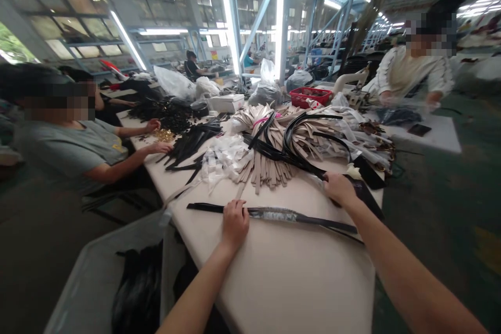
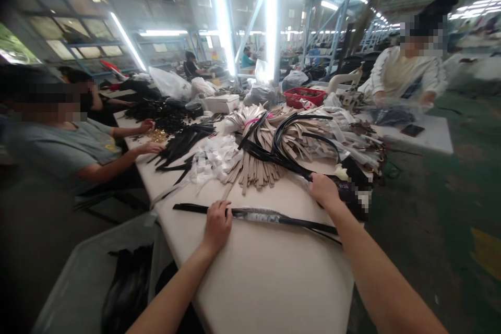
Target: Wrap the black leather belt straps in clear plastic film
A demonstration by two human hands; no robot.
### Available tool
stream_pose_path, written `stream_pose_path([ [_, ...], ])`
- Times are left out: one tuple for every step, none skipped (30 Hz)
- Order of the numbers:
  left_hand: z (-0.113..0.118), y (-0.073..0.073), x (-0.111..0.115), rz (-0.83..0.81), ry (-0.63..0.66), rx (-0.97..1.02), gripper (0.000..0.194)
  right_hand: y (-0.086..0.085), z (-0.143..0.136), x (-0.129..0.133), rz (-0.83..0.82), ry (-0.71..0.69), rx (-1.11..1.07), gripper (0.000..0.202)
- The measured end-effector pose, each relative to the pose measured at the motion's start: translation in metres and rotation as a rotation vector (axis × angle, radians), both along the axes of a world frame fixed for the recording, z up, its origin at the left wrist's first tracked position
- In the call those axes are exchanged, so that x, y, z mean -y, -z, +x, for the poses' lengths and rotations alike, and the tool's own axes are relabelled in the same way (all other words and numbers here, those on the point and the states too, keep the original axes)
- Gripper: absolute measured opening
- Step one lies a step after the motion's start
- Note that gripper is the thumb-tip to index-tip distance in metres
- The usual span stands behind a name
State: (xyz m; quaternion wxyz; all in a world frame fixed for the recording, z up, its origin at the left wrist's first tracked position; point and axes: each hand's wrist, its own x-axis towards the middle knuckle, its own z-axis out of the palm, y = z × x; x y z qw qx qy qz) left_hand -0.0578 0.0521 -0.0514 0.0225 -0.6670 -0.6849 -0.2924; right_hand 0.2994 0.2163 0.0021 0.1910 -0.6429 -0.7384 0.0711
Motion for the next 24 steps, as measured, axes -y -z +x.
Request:
stream_pose_path([
  [-0.001,0.001,-0.001,0.014,-0.057,0.006,0.025,-0.002,0.000,-0.001,-0.001,-0.017,-0.003,0.023],
  [-0.001,0.001,-0.002,0.021,-0.094,0.012,0.024,-0.005,-0.001,0.003,0.001,-0.036,-0.021,0.025],
  [-0.001,0.002,-0.003,0.021,-0.112,0.018,0.023,-0.009,-0.003,0.012,-0.008,-0.062,-0.064,0.027],
  [0.000,0.003,-0.003,0.015,-0.117,0.024,0.023,-0.013,-0.006,0.026,-0.044,-0.102,-0.141,0.028],
  [0.000,0.004,-0.002,0.005,-0.115,0.029,0.023,-0.017,-0.009,0.044,-0.109,-0.159,-0.254,0.028],
  [0.000,0.005,-0.001,-0.003,-0.113,0.036,0.023,-0.019,-0.015,0.066,-0.208,-0.237,-0.400,0.029],
  [0.000,0.006,0.000,-0.007,-0.112,0.045,0.024,-0.019,-0.022,0.090,-0.325,-0.322,-0.555,0.030],
  [-0.001,0.006,-0.001,-0.006,-0.115,0.055,0.024,-0.017,-0.031,0.116,-0.418,-0.400,-0.699,0.032],
  [-0.004,0.006,-0.002,-0.002,-0.119,0.062,0.024,-0.012,-0.042,0.141,-0.456,-0.456,-0.792,0.031],
  [-0.008,0.004,-0.006,0.003,-0.128,0.062,0.025,-0.005,-0.053,0.165,-0.418,-0.456,-0.820,0.029],
  [-0.014,0.002,-0.012,0.007,-0.145,0.054,0.025,0.004,-0.066,0.186,-0.342,-0.465,-0.794,0.027],
  [-0.021,-0.002,-0.020,0.001,-0.170,0.039,0.026,0.013,-0.077,0.203,-0.215,-0.453,-0.759,0.025],
  [-0.030,-0.007,-0.032,-0.015,-0.201,0.023,0.026,0.023,-0.087,0.216,-0.091,-0.445,-0.730,0.023],
  [-0.039,-0.013,-0.045,-0.036,-0.231,0.008,0.027,0.032,-0.096,0.226,0.020,-0.440,-0.707,0.021],
  [-0.048,-0.019,-0.061,-0.060,-0.256,-0.001,0.028,0.039,-0.102,0.232,0.108,-0.436,-0.702,0.020],
  [-0.057,-0.024,-0.078,-0.085,-0.271,-0.005,0.029,0.046,-0.105,0.234,0.166,-0.439,-0.715,0.019],
  [-0.064,-0.029,-0.095,-0.106,-0.276,-0.006,0.031,0.051,-0.107,0.235,0.198,-0.451,-0.738,0.020],
  [-0.071,-0.033,-0.112,-0.125,-0.276,-0.005,0.033,0.055,-0.106,0.234,0.213,-0.466,-0.761,0.020],
  [-0.076,-0.035,-0.127,-0.142,-0.275,0.000,0.036,0.059,-0.104,0.232,0.214,-0.477,-0.781,0.021],
  [-0.079,-0.037,-0.141,-0.162,-0.278,0.007,0.037,0.062,-0.100,0.230,0.213,-0.479,-0.794,0.022],
  [-0.081,-0.038,-0.152,-0.183,-0.282,0.018,0.036,0.065,-0.097,0.228,0.206,-0.465,-0.800,0.022],
  [-0.083,-0.038,-0.160,-0.201,-0.286,0.032,0.033,0.068,-0.094,0.226,0.189,-0.438,-0.799,0.021],
  [-0.084,-0.038,-0.166,-0.216,-0.292,0.049,0.027,0.070,-0.092,0.225,0.170,-0.398,-0.798,0.020],
  [-0.084,-0.040,-0.169,-0.226,-0.298,0.068,0.020,0.071,-0.091,0.224,0.154,-0.355,-0.803,0.018],
])
